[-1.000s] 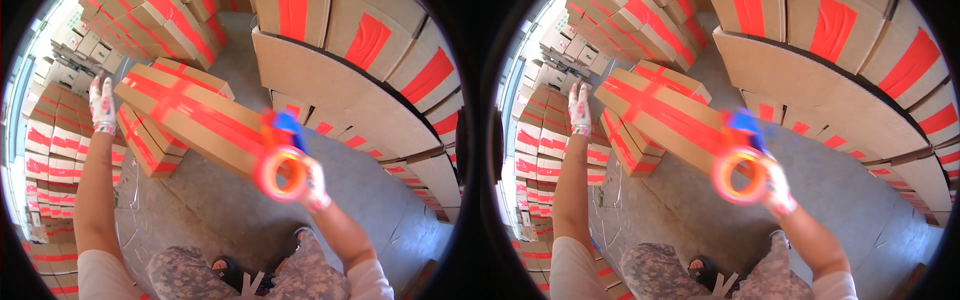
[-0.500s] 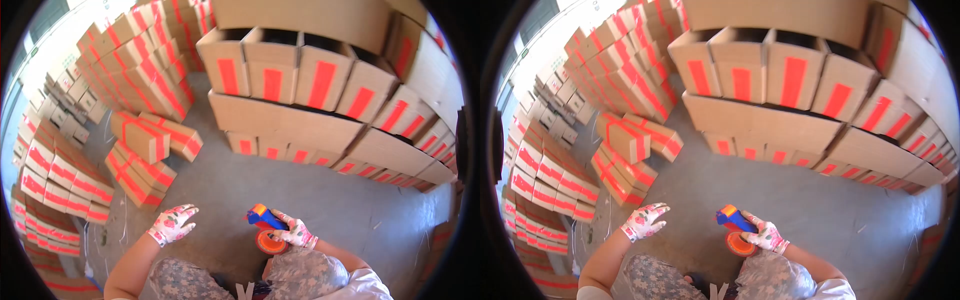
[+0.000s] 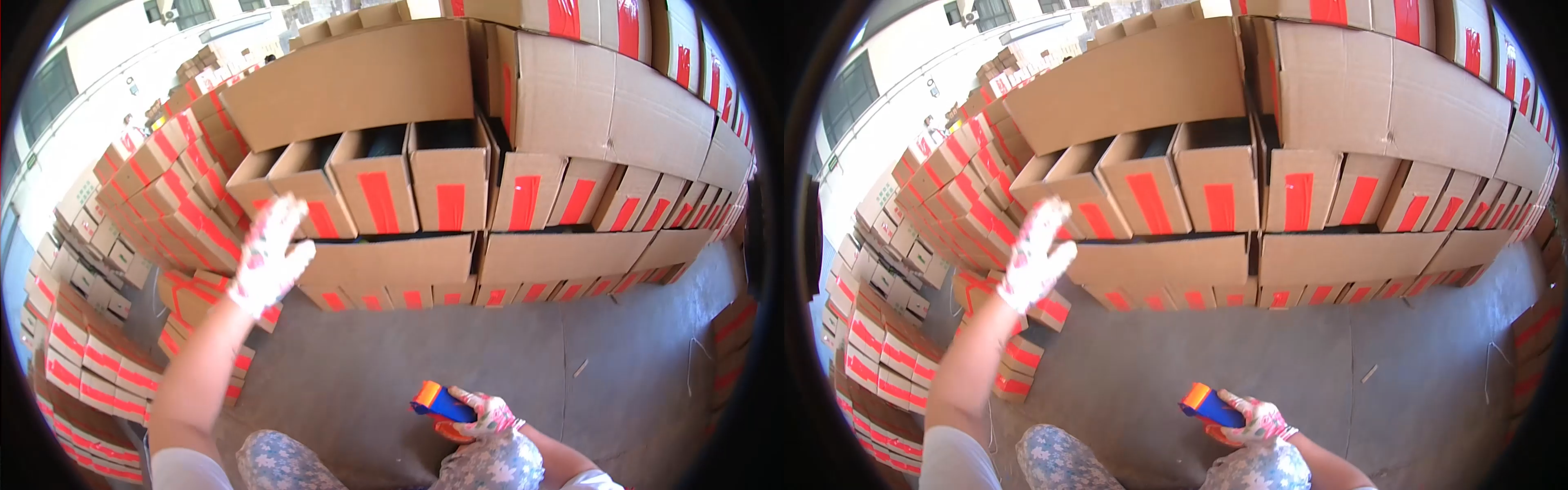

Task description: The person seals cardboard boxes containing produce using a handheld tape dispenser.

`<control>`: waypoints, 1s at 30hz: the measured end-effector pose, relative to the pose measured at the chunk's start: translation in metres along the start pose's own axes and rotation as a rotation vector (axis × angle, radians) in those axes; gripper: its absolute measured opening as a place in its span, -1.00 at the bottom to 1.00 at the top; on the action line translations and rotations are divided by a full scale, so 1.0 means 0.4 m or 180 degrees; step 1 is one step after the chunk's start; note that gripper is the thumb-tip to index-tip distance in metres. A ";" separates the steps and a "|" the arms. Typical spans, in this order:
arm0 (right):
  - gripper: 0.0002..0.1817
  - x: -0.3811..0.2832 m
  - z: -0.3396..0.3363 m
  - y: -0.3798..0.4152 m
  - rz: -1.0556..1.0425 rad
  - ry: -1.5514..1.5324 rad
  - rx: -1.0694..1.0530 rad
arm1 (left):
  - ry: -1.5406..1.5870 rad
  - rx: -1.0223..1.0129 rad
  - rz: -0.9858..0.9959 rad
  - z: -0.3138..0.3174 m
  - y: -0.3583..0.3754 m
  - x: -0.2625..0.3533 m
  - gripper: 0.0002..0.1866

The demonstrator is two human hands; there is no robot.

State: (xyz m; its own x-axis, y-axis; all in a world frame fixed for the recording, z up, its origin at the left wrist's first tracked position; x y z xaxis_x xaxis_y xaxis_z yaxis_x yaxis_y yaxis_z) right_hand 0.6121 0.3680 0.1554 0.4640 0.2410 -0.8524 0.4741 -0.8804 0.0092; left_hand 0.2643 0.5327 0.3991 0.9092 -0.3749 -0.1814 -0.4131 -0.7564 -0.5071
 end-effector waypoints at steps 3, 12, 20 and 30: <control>-0.14 0.065 0.008 -0.036 0.0005 0.0616 -0.0119 | -0.0557 0.0299 -0.0544 -0.003 -0.303 -0.101 -0.26; -0.25 0.083 -0.143 -0.130 0.0042 -0.0246 0.1270 | -0.0009 0.0009 -0.1061 0.011 -0.814 -0.204 -0.23; -0.10 -0.298 -0.120 -0.204 0.1624 -0.3895 0.0605 | -0.0393 0.0911 -0.0685 0.047 -0.796 -0.228 -0.46; -0.13 -0.485 -0.198 -0.195 0.2740 -0.3785 0.0434 | -0.0479 -0.0647 -0.0877 0.028 -0.835 -0.196 -0.75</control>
State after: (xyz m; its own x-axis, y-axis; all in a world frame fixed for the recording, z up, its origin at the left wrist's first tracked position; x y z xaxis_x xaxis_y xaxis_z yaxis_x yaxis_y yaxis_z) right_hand 0.5444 0.4223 0.3617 -0.3453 -0.7750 -0.5293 0.2728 -0.6225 0.7335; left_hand 0.3318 0.8209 0.5732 0.9790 -0.0709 -0.1909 -0.1402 -0.9146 -0.3793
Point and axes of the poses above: each hand's wrist, its own y-axis away from the middle knuckle, its own z-axis out of the palm, x = y × z, the point moved 3 cm from there along -y, towards the middle knuckle, and after that the axes turned 3 degrees about -y, right-handed, at the moved point
